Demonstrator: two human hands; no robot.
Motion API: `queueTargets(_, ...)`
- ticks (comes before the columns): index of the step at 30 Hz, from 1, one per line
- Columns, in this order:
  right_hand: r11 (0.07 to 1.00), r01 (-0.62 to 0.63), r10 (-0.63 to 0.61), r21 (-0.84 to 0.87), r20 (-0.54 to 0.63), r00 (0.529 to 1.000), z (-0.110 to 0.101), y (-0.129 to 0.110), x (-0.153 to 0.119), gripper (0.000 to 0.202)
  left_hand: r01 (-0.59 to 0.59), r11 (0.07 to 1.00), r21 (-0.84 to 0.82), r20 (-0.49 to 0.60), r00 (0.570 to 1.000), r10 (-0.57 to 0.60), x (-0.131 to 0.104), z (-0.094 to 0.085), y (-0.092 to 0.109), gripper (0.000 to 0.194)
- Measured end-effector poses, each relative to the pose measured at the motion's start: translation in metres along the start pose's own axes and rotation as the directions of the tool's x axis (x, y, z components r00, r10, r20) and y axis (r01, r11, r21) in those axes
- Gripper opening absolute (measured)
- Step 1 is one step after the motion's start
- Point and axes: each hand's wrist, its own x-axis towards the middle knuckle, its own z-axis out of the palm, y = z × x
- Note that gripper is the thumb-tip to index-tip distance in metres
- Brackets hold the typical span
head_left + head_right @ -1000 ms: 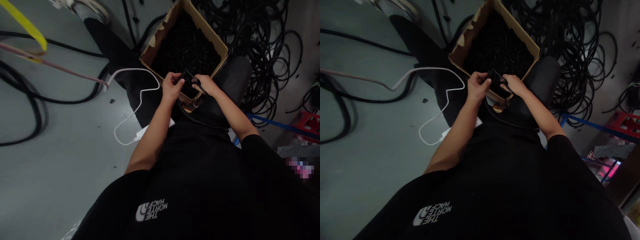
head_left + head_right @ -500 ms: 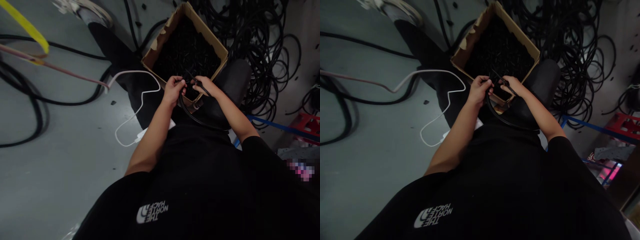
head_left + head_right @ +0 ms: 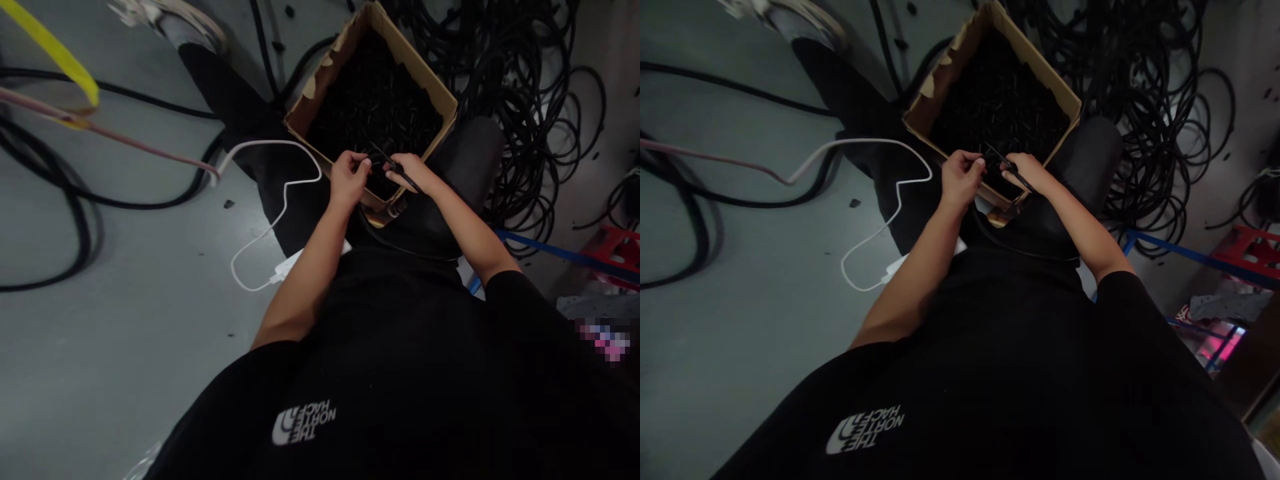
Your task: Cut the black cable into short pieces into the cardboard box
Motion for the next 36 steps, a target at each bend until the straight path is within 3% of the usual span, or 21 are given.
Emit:
queueTargets(3,0.999,0.033,-0.034,0.018,0.052,0.998,0.0,0.005,0.001,0.034,0.06,0.998,-0.024,0.086,0.995,-0.057,-0.002,-0.002,0.006,0.063)
queueTargets(7,0.995,0.094,-0.097,0.036,0.087,0.992,-0.011,0.004,0.0,0.037,0.237,0.964,-0.117,0.204,0.956,-0.211,-0.005,-0.01,0.017,0.06)
queueTargets(13,0.996,0.074,-0.08,0.045,0.127,0.989,-0.027,-0.001,-0.012,0.038,0.421,0.869,-0.259,0.261,0.897,-0.357,-0.007,-0.021,0.035,0.052)
queueTargets(19,0.996,0.083,-0.084,0.014,0.139,0.987,-0.026,-0.004,-0.01,0.019,0.54,0.812,-0.223,0.432,0.801,-0.414,-0.008,-0.022,0.036,0.05)
queueTargets(22,0.998,0.06,-0.063,0.026,0.126,0.99,-0.028,-0.008,-0.008,0.026,0.517,0.813,-0.268,0.38,0.832,-0.404,-0.002,-0.026,0.03,0.06)
queueTargets(26,0.994,-0.003,-0.011,0.109,0.129,0.992,-0.026,-0.008,-0.011,0.037,0.434,0.858,-0.275,0.22,0.897,-0.383,0.003,-0.031,0.023,0.073)
queueTargets(31,0.973,0.03,-0.056,0.229,0.11,0.992,-0.017,-0.001,-0.009,0.03,0.252,0.948,-0.192,0.011,0.967,-0.255,-0.001,-0.015,0.02,0.086)
queueTargets(33,0.979,0.049,-0.077,0.197,0.135,0.988,-0.016,-0.001,-0.007,0.023,0.197,0.97,-0.14,0.012,0.98,-0.197,-0.004,-0.006,0.018,0.091)
queueTargets(36,0.982,-0.017,-0.023,0.189,0.206,0.978,-0.015,-0.005,-0.005,0.018,0.184,0.979,-0.092,0.073,0.981,-0.178,-0.007,0.002,0.011,0.093)
